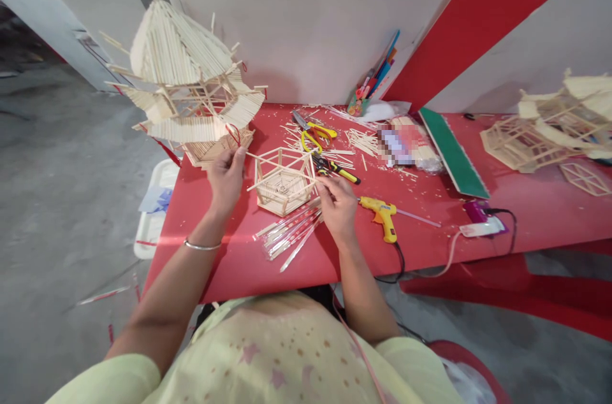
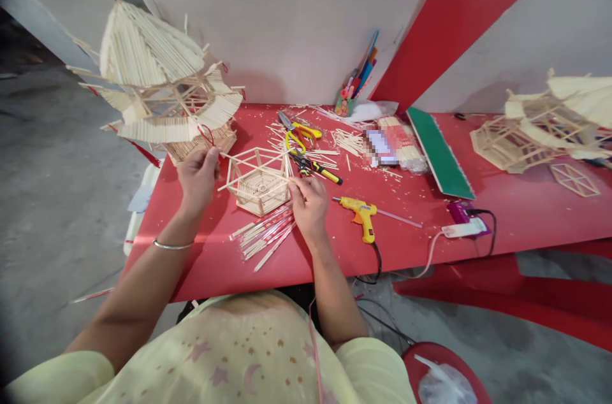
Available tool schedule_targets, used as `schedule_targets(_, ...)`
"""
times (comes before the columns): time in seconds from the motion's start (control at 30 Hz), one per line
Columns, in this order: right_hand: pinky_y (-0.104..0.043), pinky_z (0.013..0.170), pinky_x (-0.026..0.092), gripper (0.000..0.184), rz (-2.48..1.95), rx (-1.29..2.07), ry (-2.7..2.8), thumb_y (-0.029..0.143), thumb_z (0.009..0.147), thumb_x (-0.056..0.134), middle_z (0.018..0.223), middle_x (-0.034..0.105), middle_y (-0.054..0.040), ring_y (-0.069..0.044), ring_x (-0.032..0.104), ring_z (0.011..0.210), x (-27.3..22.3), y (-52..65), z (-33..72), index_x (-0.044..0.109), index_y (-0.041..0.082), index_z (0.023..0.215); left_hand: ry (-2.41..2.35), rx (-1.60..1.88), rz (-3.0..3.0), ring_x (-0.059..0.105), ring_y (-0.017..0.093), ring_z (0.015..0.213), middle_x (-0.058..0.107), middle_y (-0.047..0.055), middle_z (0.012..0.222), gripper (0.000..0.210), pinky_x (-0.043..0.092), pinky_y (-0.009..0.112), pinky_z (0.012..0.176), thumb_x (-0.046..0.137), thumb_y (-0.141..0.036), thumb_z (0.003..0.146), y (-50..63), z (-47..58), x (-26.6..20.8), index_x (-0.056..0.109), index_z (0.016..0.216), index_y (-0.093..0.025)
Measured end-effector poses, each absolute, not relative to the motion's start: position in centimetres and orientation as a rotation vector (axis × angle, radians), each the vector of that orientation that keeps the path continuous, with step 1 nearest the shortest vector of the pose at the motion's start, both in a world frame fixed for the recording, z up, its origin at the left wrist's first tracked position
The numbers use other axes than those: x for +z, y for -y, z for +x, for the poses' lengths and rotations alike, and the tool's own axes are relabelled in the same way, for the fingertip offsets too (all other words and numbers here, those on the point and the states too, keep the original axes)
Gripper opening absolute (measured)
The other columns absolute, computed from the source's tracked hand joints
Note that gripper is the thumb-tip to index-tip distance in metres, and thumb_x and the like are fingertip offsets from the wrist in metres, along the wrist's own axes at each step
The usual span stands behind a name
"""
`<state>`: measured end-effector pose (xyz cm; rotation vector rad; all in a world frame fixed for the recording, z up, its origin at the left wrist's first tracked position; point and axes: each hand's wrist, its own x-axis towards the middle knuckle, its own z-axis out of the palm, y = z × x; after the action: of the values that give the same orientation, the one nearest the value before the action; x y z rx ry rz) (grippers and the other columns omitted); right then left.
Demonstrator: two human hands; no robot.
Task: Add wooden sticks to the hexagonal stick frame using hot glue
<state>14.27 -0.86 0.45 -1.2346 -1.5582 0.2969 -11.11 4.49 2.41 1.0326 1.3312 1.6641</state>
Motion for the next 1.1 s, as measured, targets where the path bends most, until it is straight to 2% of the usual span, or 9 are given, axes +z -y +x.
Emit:
schedule_targets(0.13,-0.037,0.087,0.056,0.023,-1.236,0.303,1.571,0.037,0.103,0.06,0.097,0.071,-0.0052,-0.02,0.068,0.093,0.6,0.9,14.3,0.08,0.028,0.112,-1.515,1.855,1.232,0.051,0.013,0.072,0.059,0.0,0.075,0.016,0.042,0.02,0.059,0.079,-0.036,0.088,-2.8,-11.5,3.4,0.074,0.082,-0.023)
schedule_targets(0.33,-0.037,0.086,0.055,0.023,-1.207,0.261,1.58,0.035,0.103,0.061,0.095,0.07,-0.0055,-0.021,0.067,0.092,0.5,0.8,14.3,0.08,0.027,0.112,-1.598,1.812,1.684,0.056,0.014,0.069,0.067,0.002,0.077,0.011,0.046,0.025,0.068,0.073,-0.029,0.092,-2.9,-12.2,4.8,0.081,0.094,-0.024)
schedule_targets(0.47,-0.038,0.087,0.055,0.023,-1.2,0.216,1.594,0.034,0.103,0.061,0.096,0.071,-0.006,-0.021,0.067,0.094,0.4,1.0,14.3,0.08,0.027,0.112,-1.41,1.494,2.179,0.065,0.018,0.08,0.072,0.006,0.091,0.011,0.052,0.03,0.074,0.071,-0.028,0.091,-3.9,-13.3,6.4,0.081,0.091,-0.023)
schedule_targets(0.57,-0.039,0.087,0.055,0.023,-1.224,0.177,1.6,0.034,0.103,0.061,0.096,0.071,-0.0063,-0.022,0.066,0.094,0.3,1.2,14.3,0.08,0.027,0.112,-1.28,1.351,2.453,0.069,0.022,0.093,0.075,0.009,0.102,0.016,0.055,0.036,0.082,0.064,-0.025,0.094,-5.1,-14.2,8.1,0.08,0.097,-0.022)
schedule_targets(0.7,-0.039,0.084,0.054,0.024,-1.259,0.156,1.621,0.035,0.103,0.06,0.093,0.07,-0.0059,-0.022,0.065,0.09,0.3,1.4,14.3,0.08,0.028,0.113,-1.144,1.16,2.686,0.069,0.023,0.095,0.079,0.007,0.1,0.023,0.055,0.042,0.088,0.058,-0.022,0.095,-7.0,-15.0,10.3,0.08,0.1,-0.024)
schedule_targets(0.93,-0.038,0.083,0.053,0.025,-1.265,0.132,1.646,0.033,0.103,0.059,0.091,0.069,-0.0056,-0.022,0.064,0.09,0.6,1.5,14.2,0.08,0.027,0.115,-0.882,0.597,2.946,0.071,0.021,0.098,0.081,0.001,0.096,0.028,0.046,0.039,0.094,0.056,-0.022,0.097,-10.2,-14.0,12.4,0.08,0.087,-0.029)
schedule_targets(1.1,-0.039,0.084,0.053,0.025,-1.256,0.126,1.663,0.033,0.103,0.059,0.093,0.069,-0.0062,-0.022,0.064,0.092,0.6,1.5,14.2,0.08,0.027,0.115,-0.715,0.277,2.999,0.071,0.019,0.096,0.082,0.0,0.096,0.027,0.044,0.035,0.092,0.056,-0.032,0.099,-12.1,-12.0,13.7,0.082,0.092,-0.028)
